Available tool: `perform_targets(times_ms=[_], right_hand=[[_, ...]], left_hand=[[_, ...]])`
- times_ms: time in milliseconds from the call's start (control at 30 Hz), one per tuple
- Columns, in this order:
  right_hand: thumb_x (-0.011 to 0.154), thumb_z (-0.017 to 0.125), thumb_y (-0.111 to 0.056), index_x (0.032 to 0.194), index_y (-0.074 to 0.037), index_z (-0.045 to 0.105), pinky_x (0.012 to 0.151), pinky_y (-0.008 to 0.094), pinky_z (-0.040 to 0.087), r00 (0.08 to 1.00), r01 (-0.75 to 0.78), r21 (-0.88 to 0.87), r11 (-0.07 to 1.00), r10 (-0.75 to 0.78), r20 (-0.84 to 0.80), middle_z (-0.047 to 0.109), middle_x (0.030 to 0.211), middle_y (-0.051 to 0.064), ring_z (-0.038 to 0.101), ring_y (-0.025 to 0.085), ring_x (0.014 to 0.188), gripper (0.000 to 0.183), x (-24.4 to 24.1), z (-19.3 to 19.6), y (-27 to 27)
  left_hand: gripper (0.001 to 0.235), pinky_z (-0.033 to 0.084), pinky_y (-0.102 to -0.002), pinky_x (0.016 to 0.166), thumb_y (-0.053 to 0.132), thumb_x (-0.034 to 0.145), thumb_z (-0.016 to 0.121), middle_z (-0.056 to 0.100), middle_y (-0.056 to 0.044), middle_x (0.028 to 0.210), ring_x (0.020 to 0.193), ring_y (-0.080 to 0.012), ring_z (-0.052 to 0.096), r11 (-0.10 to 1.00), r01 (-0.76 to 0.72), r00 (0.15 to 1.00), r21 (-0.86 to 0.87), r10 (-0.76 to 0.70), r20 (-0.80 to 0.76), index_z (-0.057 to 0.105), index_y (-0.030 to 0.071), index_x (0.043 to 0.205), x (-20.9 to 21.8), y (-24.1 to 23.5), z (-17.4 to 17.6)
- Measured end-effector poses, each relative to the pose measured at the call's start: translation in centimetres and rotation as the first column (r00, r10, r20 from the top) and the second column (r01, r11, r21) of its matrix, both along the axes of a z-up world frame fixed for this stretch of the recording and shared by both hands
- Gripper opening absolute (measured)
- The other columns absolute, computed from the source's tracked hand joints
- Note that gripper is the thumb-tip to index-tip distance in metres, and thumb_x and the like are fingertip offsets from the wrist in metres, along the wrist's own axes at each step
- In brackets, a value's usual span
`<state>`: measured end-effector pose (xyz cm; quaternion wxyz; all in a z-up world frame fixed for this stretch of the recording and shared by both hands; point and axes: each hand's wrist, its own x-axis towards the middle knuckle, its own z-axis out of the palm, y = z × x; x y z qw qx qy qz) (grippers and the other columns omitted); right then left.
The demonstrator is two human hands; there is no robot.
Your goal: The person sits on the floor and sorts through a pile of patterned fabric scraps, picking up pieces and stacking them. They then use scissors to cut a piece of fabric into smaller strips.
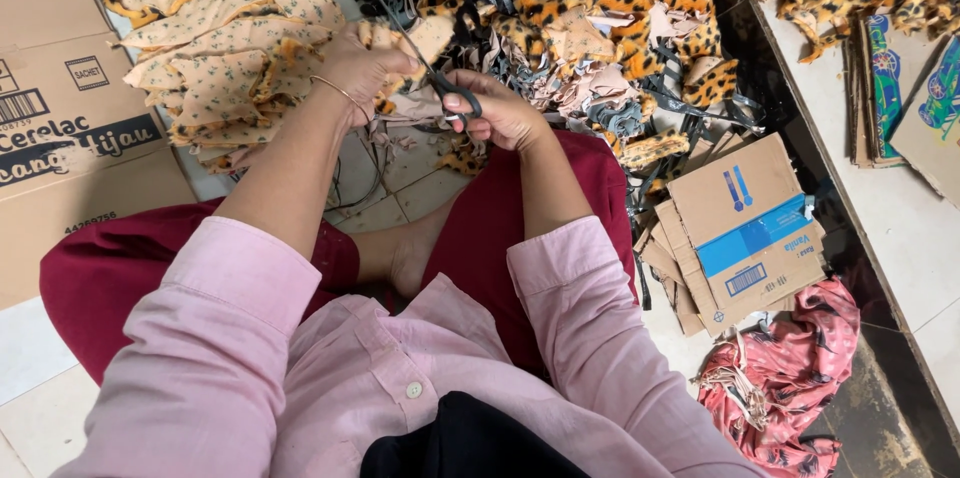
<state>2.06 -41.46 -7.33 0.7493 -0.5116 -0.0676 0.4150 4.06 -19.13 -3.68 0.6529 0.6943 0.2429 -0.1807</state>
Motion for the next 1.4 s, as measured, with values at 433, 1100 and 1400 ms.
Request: perform_targets(times_ms=[433,1100,1400], right_hand=[[0.086,0.082,-0.032,0.104,-0.012,0.058,0.036,0.01,0.027,0.997,0.053,-0.003,0.999,-0.053,0.052,0.063,0.072,0.008,0.04,-0.001,0.044,0.036,-0.2,0.4,0.7],[0.082,0.084,-0.018,0.121,-0.013,0.049,0.073,0.033,0.068,0.914,0.403,0.089,0.911,-0.396,-0.088,0.067,0.114,0.017,0.076,0.026,0.095,0.053,0.1,-1.2,1.6],[0.078,0.083,0.013,0.113,-0.01,0.058,0.068,0.03,0.059,0.811,0.544,0.204,0.814,-0.573,0.12,0.058,0.093,0.007,0.062,0.019,0.082,0.049,0.9,-3.0,1.8]], left_hand=[[0.116,0.054,-0.033,0.084,0.016,0.059,0.086,0.06,-0.011,0.13,0.111,-0.0218,0.061,0.991,0.086,0.996,0.105,-0.087,0.007,0.026,0.003,0.158,0.0,-0.7,-1.2],[0.015,0.055,-0.035,0.051,0.017,0.085,0.072,0.073,-0.012,0.085,0.068,-0.0255,0.071,0.791,-0.374,0.927,-0.484,0.302,-0.223,0.07,0.005,0.094,-1.7,-1.5,-0.2],[0.045,0.055,-0.032,0.054,0.029,0.081,0.079,0.07,-0.014,0.101,0.075,-0.0231,0.067,0.907,-0.152,0.982,-0.394,0.092,-0.167,0.062,0.01,0.118,-3.9,-2.5,1.4]])
